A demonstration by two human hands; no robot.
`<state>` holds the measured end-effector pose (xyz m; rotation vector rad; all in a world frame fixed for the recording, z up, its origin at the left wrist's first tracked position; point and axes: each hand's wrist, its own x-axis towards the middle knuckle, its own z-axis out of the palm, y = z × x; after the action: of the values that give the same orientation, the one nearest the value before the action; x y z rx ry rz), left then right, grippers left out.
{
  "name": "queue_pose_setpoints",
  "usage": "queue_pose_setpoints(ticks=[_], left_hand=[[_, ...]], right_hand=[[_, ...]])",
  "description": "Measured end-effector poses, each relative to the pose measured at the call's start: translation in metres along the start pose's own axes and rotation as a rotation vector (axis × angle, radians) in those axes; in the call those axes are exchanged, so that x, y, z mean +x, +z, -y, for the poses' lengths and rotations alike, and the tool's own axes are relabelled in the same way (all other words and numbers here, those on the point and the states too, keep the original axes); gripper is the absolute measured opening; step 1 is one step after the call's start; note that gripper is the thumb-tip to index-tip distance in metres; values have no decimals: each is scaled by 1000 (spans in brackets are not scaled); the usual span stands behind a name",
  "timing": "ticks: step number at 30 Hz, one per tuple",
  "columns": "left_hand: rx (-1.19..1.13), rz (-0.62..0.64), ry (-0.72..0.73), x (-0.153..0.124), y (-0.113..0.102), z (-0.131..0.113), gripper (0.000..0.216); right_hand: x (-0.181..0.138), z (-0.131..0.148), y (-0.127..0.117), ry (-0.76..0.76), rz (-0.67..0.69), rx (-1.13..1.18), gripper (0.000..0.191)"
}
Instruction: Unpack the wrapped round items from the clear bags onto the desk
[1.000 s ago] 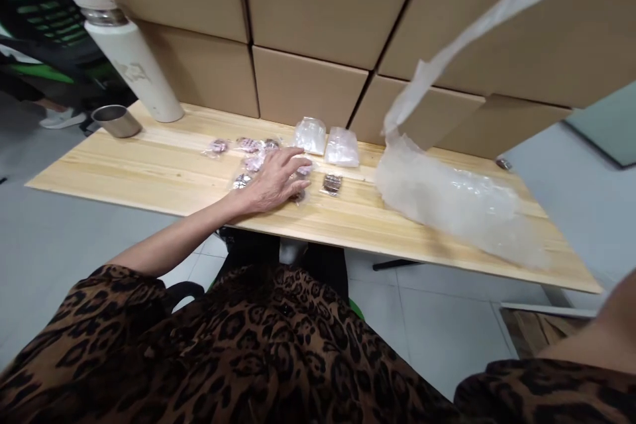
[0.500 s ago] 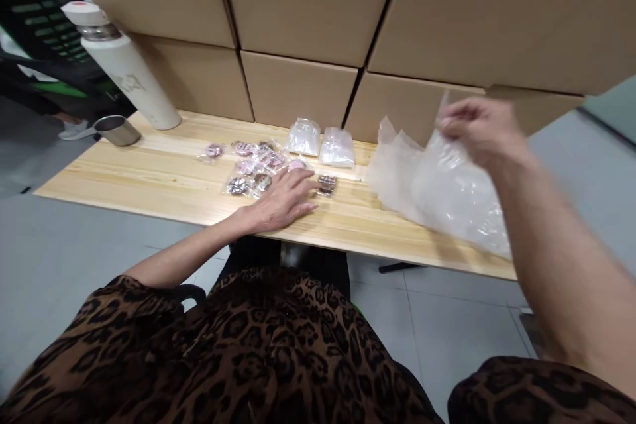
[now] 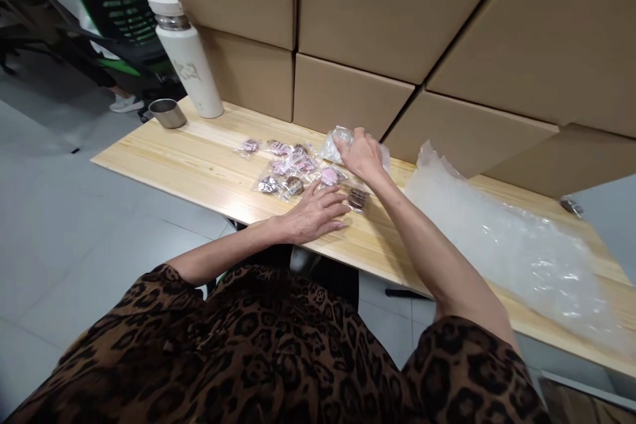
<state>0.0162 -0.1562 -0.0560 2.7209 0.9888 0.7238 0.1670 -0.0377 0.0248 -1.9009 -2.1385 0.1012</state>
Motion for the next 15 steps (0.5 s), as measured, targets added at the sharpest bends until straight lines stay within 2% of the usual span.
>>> queue_pose_setpoints(ticks=[2,4,10,15], left_hand=[[-9,-47,7,-2,1,1,40],[-17,-80,-1,-4,1,2,39],[-50,-124,-72,-6,-4,-2,34],[-124,-210,-222,-5,-11,0,39]], right_hand=[[11,23,14,95,40,-45,78],[22,36,21,136,71,-98,78],[40,41,15,176,234,-200,52],[34,31,0,125,179,-128,28]])
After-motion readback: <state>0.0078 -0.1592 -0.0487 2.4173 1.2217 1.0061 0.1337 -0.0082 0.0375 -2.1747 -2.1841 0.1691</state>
